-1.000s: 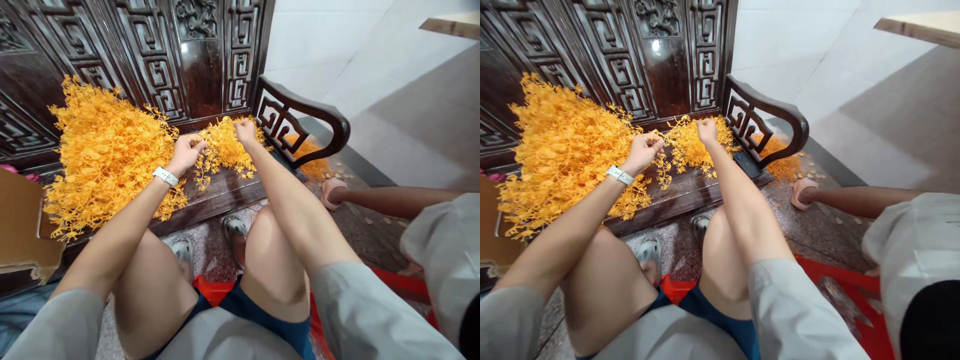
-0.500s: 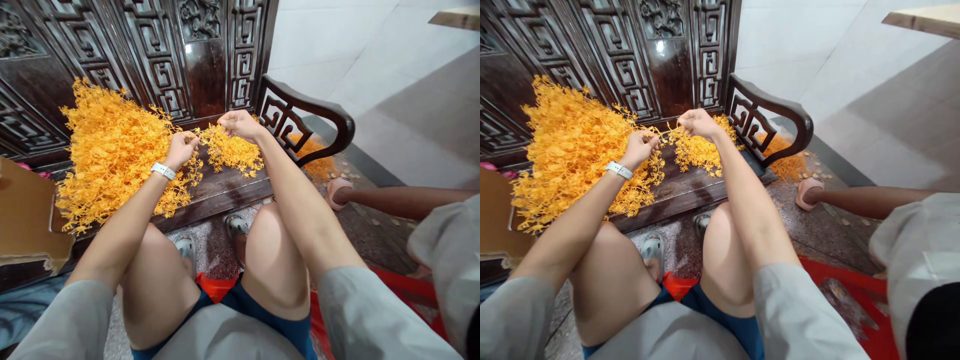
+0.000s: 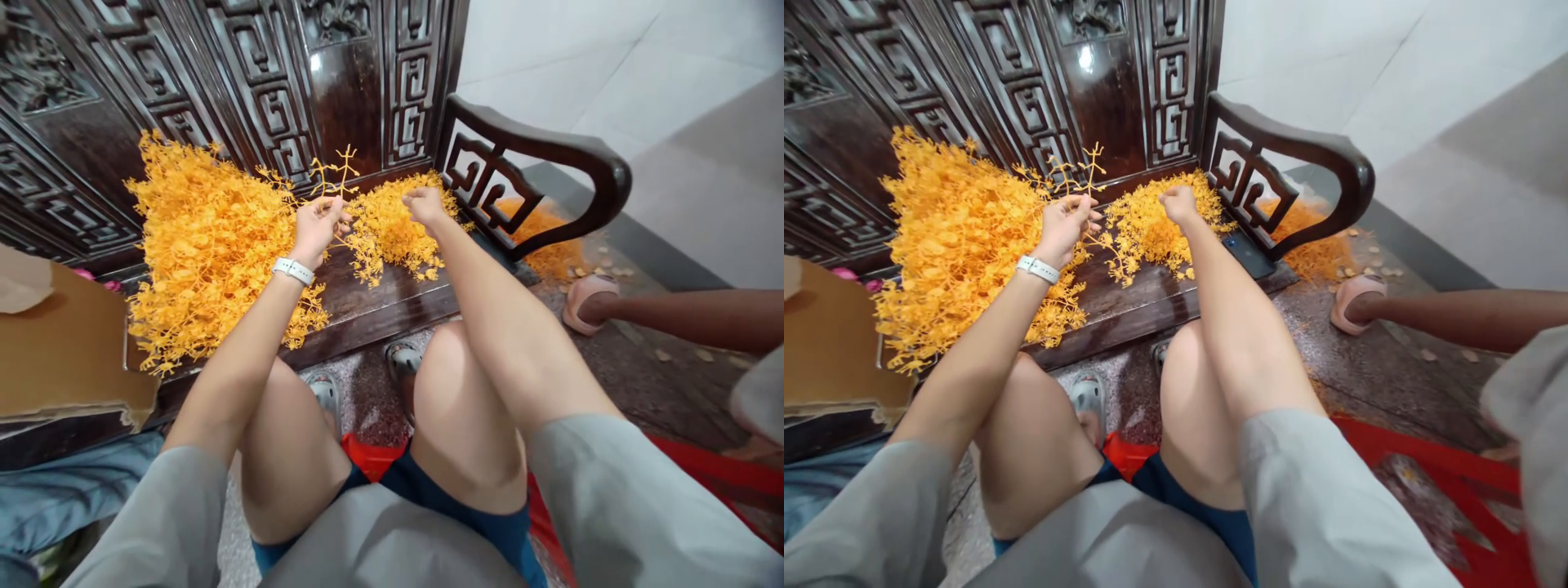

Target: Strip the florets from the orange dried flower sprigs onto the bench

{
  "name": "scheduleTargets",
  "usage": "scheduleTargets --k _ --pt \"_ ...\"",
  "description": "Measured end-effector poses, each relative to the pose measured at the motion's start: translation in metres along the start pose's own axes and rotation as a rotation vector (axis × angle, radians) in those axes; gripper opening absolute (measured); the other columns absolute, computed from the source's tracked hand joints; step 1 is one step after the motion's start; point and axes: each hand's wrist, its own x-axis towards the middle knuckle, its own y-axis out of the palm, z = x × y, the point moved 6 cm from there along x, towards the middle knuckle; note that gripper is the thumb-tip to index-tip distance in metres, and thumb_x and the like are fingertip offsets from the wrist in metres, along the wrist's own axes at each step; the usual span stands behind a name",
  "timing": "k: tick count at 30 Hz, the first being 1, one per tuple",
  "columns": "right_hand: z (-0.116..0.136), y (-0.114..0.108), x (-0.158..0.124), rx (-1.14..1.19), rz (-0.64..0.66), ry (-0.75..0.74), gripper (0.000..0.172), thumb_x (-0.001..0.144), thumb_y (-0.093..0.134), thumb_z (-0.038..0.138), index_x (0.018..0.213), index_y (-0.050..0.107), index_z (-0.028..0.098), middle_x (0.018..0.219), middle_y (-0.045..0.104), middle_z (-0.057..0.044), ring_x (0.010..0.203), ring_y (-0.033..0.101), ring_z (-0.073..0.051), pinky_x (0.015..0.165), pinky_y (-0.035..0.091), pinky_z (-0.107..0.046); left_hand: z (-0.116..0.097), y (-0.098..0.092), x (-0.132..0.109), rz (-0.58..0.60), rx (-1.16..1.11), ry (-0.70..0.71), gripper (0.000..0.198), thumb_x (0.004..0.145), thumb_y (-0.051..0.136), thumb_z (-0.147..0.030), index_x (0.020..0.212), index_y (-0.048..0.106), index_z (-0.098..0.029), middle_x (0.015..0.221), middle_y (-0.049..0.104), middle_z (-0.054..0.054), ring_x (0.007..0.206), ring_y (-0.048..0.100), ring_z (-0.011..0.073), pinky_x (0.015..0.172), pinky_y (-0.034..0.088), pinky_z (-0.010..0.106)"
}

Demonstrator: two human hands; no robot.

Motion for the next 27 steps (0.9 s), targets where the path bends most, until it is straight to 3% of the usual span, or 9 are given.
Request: scheduleTargets --k 4,7,10,12,15,18,21,24,27 --pt "0.000 0.004 -0.015 0.181 0.244 0.134 0.024 0.107 0.068 0.038 0.105 0.073 0.014 0.122 0.077 -0.019 0.096 0.073 -0.024 0.096 0.065 -0.046 0.012 -0.006 0.005 -0.028 -0.045 -0.062 0.022 0.101 0.081 -0.043 0.094 0.074 -0.024 0.080 0.078 0.003 0.062 0.070 0.0104 0.059 0.056 0.022" --pt "0.016 0.022 -0.040 0.210 0.543 0.182 0.041 0.102 0.076 0.055 0.103 0.077 0.014 0.106 0.080 -0.019 0.085 0.074 -0.025 0.083 0.068 -0.045 0.016 -0.006 0.007 -0.045 -0.053 -0.066 0.025 0.098 0.083 -0.049 0.095 0.074 -0.026 0.083 0.079 0.003 0.065 0.072 0.0114 0.062 0.059 0.024" --pt "0.037 0.043 -0.060 0.143 0.694 0.224 0.053 0.087 0.088 0.066 0.099 0.079 0.015 0.087 0.077 -0.015 0.078 0.074 -0.027 0.067 0.066 -0.041 0.018 -0.005 0.010 -0.063 -0.040 -0.043 0.031 0.095 0.085 -0.055 0.097 0.074 -0.027 0.082 0.078 0.002 0.067 0.074 0.0129 0.063 0.060 0.026" --pt "0.050 0.059 -0.070 0.080 0.794 0.214 0.053 0.080 0.096 0.062 0.093 0.078 0.014 0.079 0.074 -0.011 0.072 0.072 -0.024 0.060 0.062 -0.035 0.018 -0.004 0.011 -0.080 -0.035 -0.019 0.034 0.094 0.085 -0.059 0.098 0.073 -0.027 0.083 0.078 0.002 0.069 0.074 0.0133 0.064 0.059 0.026" --pt "0.065 0.079 -0.082 -0.003 0.969 0.101 0.038 0.081 0.101 0.040 0.084 0.076 0.012 0.074 0.072 -0.007 0.066 0.066 -0.016 0.054 0.052 -0.024 0.016 -0.005 0.011 -0.101 -0.032 0.011 0.036 0.096 0.080 -0.062 0.100 0.072 -0.027 0.086 0.078 0.003 0.067 0.073 0.0126 0.061 0.056 0.025" --pt "0.072 0.082 -0.080 0.040 0.889 -0.014 0.020 0.092 0.089 0.017 0.082 0.072 0.012 0.072 0.071 -0.003 0.059 0.057 -0.009 0.051 0.041 -0.019 0.014 -0.008 0.009 -0.080 0.007 0.003 0.042 0.097 0.077 -0.066 0.103 0.070 -0.026 0.086 0.077 0.004 0.065 0.071 0.0127 0.059 0.053 0.025" --pt "0.070 0.076 -0.074 0.133 0.735 -0.017 0.016 0.099 0.074 0.007 0.084 0.070 0.013 0.069 0.068 0.000 0.056 0.052 -0.008 0.051 0.038 -0.020 0.013 -0.008 0.005 0.039 0.080 -0.011 0.042 0.097 0.079 -0.064 0.104 0.069 -0.023 0.084 0.076 0.004 0.063 0.069 0.0125 0.060 0.051 0.025" --pt "0.065 0.071 -0.067 0.202 0.621 0.028 0.017 0.095 0.077 0.007 0.083 0.067 0.015 0.068 0.063 0.001 0.056 0.049 -0.009 0.051 0.037 -0.021 0.012 -0.005 0.002 0.149 0.224 0.047 0.027 0.092 0.089 -0.037 0.099 0.070 -0.020 0.079 0.073 0.003 0.064 0.066 0.0124 0.063 0.049 0.025" --pt "0.063 0.072 -0.060 0.238 0.567 0.022 0.020 0.092 0.081 0.011 0.079 0.066 0.015 0.067 0.062 0.001 0.054 0.046 -0.009 0.049 0.031 -0.021 0.011 -0.004 0.001 0.184 0.396 0.118 0.014 0.091 0.083 -0.016 0.085 0.071 -0.017 0.071 0.070 0.002 0.059 0.058 0.0122 0.062 0.042 0.026"
